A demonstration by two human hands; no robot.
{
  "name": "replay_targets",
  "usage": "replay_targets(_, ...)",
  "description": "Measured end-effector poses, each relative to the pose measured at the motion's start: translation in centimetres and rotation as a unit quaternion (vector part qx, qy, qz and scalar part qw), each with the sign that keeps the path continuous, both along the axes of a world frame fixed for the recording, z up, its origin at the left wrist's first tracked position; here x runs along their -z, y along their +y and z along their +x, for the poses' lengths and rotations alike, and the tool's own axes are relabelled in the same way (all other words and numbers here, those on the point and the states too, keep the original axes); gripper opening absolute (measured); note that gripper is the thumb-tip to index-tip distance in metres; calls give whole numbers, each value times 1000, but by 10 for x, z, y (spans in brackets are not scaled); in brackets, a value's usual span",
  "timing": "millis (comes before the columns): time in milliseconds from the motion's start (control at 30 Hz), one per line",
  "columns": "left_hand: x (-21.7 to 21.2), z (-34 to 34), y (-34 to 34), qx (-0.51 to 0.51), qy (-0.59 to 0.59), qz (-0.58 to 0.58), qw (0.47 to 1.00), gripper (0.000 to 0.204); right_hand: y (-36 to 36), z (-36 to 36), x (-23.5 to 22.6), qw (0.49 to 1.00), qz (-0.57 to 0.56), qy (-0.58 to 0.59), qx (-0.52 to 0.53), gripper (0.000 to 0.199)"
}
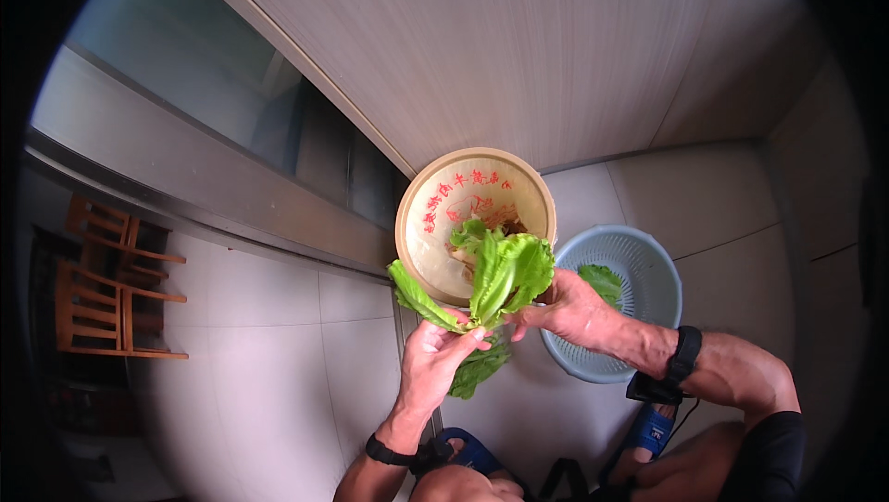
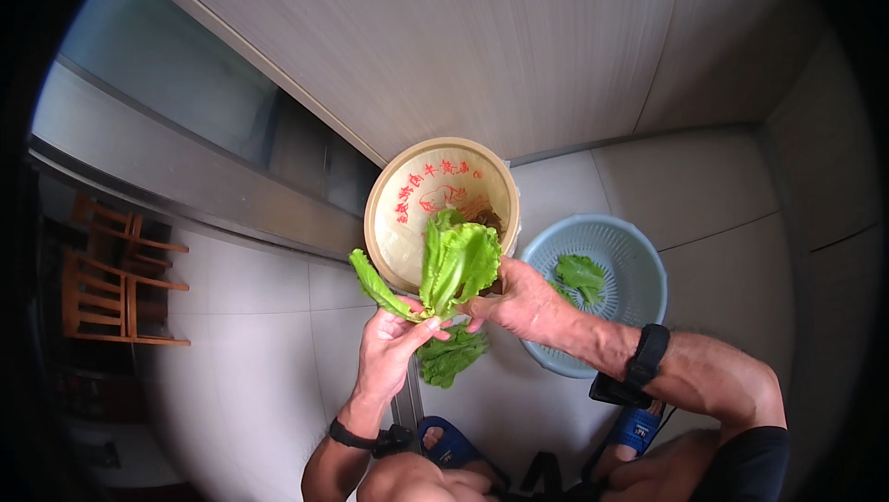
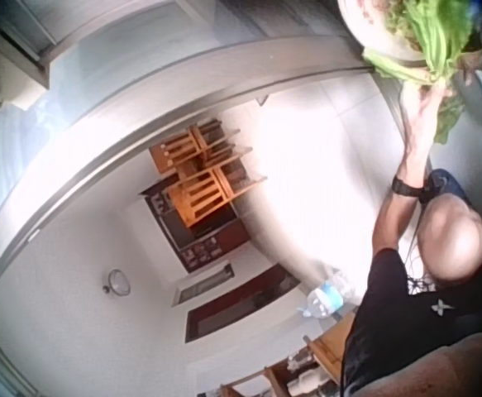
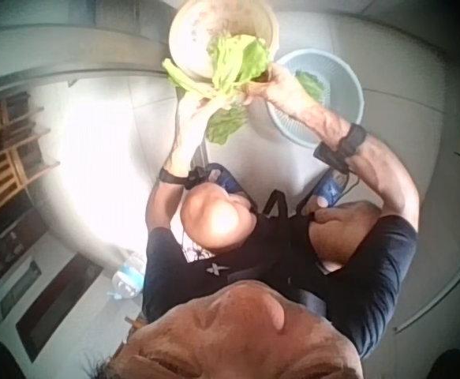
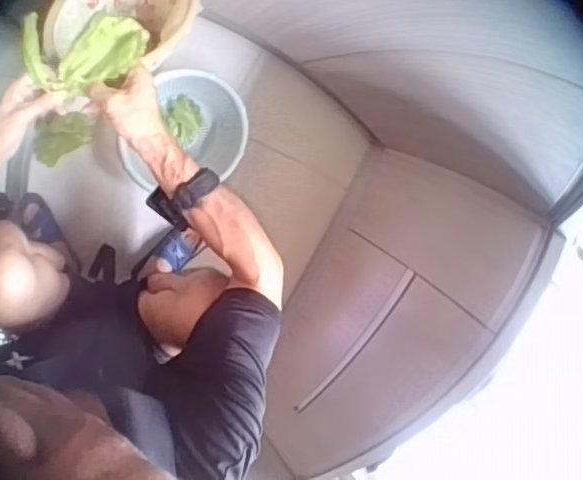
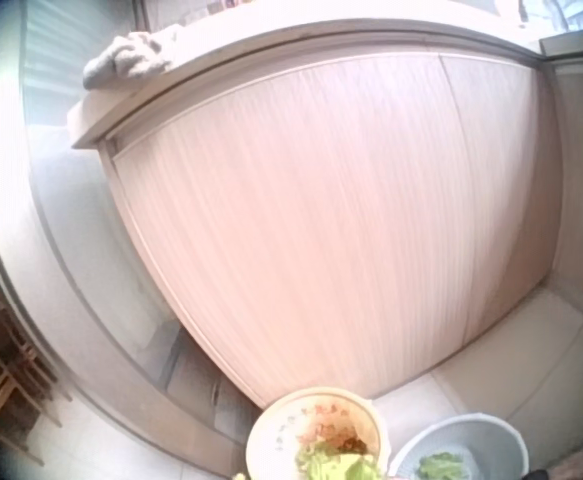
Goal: The person washes a wooden cutting board in a sink, picks leaves from a bunch of lettuce while sitting on the floor and places them in a colander, and then fills a large bowl with water.
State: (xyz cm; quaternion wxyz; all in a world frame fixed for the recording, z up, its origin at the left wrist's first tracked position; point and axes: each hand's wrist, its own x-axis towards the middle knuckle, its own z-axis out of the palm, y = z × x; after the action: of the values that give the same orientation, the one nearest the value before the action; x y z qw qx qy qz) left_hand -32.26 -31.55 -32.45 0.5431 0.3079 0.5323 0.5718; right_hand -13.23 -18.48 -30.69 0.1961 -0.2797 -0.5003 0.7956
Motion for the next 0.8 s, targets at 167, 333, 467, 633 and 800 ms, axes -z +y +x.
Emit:
replay_targets(167,4,1,2,-16,-31,18,999,21,-1,-4,-2,999,12,-53,8,27)
replay_targets(333,8,4,2,-41,-47,25,998,22,-1,-6,4,997,26,-76,1,31)
replay_targets(467,8,2,3,-64,-58,21,996,24,-2,-5,6,997,38,-74,1,31)
replay_targets(633,7,1,5,-58,-87,29,994,23,-8,1,-14,995,67,-77,-18,30)
replay_targets(800,4,5,7,-81,-143,31,986,23,-14,6,-15,883,467,-33,-36,36)
